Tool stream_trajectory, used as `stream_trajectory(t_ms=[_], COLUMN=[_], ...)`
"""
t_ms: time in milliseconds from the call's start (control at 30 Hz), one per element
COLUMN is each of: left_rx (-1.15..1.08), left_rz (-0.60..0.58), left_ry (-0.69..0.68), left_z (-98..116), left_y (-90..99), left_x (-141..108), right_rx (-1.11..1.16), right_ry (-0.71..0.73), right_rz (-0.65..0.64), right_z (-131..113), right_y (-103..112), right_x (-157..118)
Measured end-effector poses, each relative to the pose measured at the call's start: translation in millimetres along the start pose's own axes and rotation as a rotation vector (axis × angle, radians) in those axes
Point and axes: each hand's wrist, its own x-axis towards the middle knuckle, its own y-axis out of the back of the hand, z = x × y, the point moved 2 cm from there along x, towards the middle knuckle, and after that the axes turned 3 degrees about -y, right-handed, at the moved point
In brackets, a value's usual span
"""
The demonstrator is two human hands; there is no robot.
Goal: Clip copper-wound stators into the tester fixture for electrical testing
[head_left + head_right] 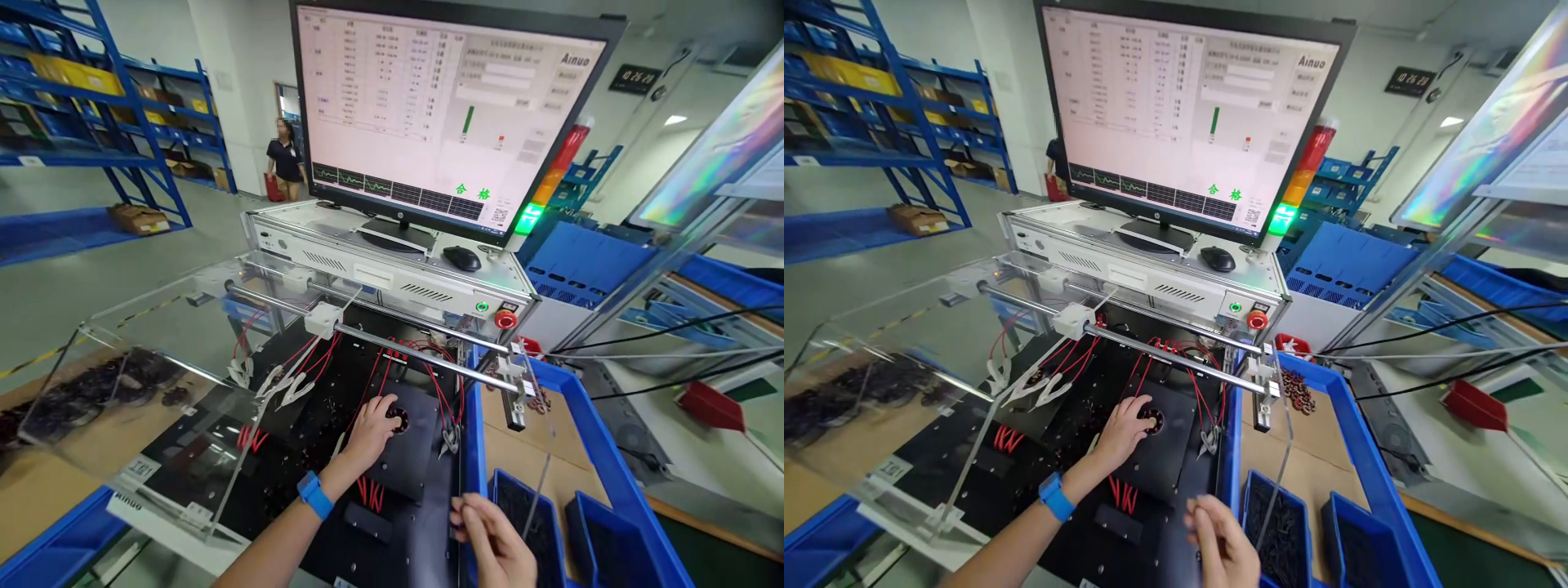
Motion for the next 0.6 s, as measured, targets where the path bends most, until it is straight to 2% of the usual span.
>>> stream_trajectory(t_ms=[100, 200, 300, 400, 500, 600], left_rx=[-0.146, -0.350, -0.516, -0.665, -0.781, -0.728], left_rz=[0.171, 0.277, 0.259, 0.261, 0.244, 0.155], left_ry=[0.148, 0.314, 0.306, 0.351, 0.417, 0.411], left_z=[-1.1, 5.7, 11.5, 4.5, -5.4, -6.9], left_y=[-11.3, -29.6, -37.7, -27.5, -13.8, -12.0], left_x=[-17.8, -33.5, -32.7, -16.5, 4.6, 22.2], right_rx=[-0.023, -0.044, -0.060, -0.094, -0.160, -0.238], right_ry=[-0.065, -0.028, 0.016, 0.024, 0.019, 0.022], right_rz=[-0.172, -0.211, -0.190, -0.193, -0.262, -0.356], right_z=[15.2, 20.6, 23.4, 28.6, 35.1, 41.6], right_y=[-32.0, -55.6, -71.8, -81.0, -85.6, -87.4], right_x=[20.3, 48.0, 76.9, 102.6, 120.7, 132.7])
